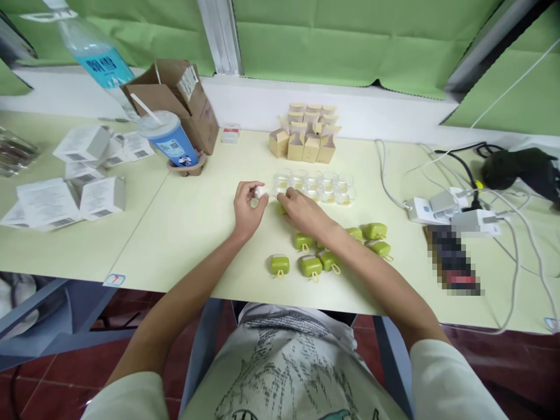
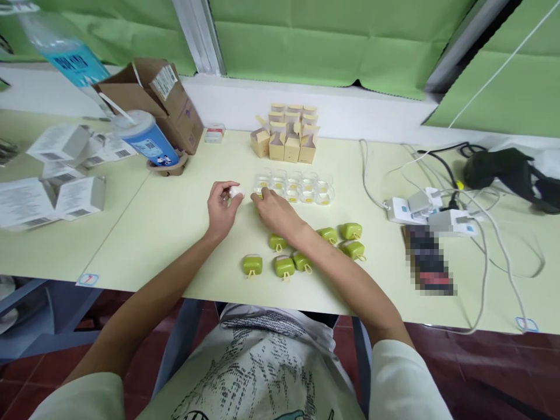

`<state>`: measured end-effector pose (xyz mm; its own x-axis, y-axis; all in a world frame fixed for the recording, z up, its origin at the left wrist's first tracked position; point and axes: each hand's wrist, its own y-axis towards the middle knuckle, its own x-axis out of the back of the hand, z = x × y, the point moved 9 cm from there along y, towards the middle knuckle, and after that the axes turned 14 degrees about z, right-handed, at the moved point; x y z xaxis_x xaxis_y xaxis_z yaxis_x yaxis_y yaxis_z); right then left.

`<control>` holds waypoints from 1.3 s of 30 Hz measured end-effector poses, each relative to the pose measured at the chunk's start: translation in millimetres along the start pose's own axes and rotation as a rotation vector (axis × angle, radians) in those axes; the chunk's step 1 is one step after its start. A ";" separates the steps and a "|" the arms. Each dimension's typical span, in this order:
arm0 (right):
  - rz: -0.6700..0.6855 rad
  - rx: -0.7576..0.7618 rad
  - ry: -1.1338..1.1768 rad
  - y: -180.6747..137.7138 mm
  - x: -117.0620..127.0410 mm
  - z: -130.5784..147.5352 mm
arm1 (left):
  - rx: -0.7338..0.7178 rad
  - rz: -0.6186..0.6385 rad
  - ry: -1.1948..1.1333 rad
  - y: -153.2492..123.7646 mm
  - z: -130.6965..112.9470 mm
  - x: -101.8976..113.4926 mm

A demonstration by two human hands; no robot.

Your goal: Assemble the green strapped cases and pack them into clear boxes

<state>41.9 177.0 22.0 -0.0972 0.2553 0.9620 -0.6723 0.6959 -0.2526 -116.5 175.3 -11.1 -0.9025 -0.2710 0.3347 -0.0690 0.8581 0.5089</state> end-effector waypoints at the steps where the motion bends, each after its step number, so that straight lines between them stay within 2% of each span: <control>1: -0.006 0.015 -0.018 4.2 -3.8 3.0 | 0.006 -0.003 0.001 -0.4 1.3 -0.4; 4: -0.014 0.048 -0.019 10.6 -13.3 3.0 | 0.012 0.000 0.001 -1.1 2.0 -2.1; 7: -0.024 0.088 0.073 6.8 -10.9 -5.0 | -0.004 0.005 0.005 -0.8 -0.6 -3.0; 10: -0.078 0.123 0.208 -5.0 9.5 -19.2 | -0.015 0.003 0.027 0.1 -4.4 -1.2; 12: -0.168 0.110 0.319 -16.5 30.8 -33.1 | -0.047 0.015 0.054 0.2 -11.4 -0.2; 15: -0.273 0.109 0.574 -33.1 52.3 -46.9 | -0.163 0.070 0.106 -2.8 -33.4 -4.7; 18: -0.237 0.199 0.780 -38.1 51.9 -33.3 | -0.309 0.076 0.172 -11.4 -64.5 -12.5; 20: -0.217 0.238 0.763 -38.9 51.0 -19.9 | -0.403 0.056 0.216 -17.1 -85.4 -18.0; 22: -0.246 0.210 0.679 -43.1 56.2 -21.2 | -0.485 0.077 0.249 -19.1 -101.2 -24.0; 24: -0.314 0.129 0.596 -53.8 67.6 -45.8 | -0.546 0.135 0.289 -16.3 -107.5 -27.1; 25: -0.361 0.078 0.567 -61.6 74.3 -67.4 | -0.571 0.187 0.314 -13.8 -106.4 -28.2; 27: -0.461 -0.018 0.483 -78.9 85.2 -121.4 | -0.614 0.350 0.375 -9.7 -95.9 -32.2; 29: -0.541 -0.119 0.400 -92.3 85.3 -181.5 | -0.629 0.550 0.444 -9.3 -76.1 -38.8; 31: -0.506 -0.237 0.337 -92.5 68.1 -235.1 | -0.595 0.615 0.505 -7.5 -55.5 -38.3; 33: -0.354 -0.373 0.294 -81.3 38.1 -274.3 | -0.575 0.605 0.520 -6.3 -43.3 -36.5; 36: -0.164 -0.422 0.310 -60.7 2.0 -293.2 | -0.623 0.591 0.509 -9.9 -42.0 -38.7; 39: -0.080 -0.393 0.360 -48.4 -10.9 -288.5 | -0.684 0.586 0.513 -13.9 -46.9 -41.6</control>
<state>287.2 334.2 -6.2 0.2468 0.3572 0.9008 -0.3348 0.9038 -0.2666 -58.1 154.1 5.1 -0.4158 -0.1819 0.8911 0.7236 0.5274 0.4453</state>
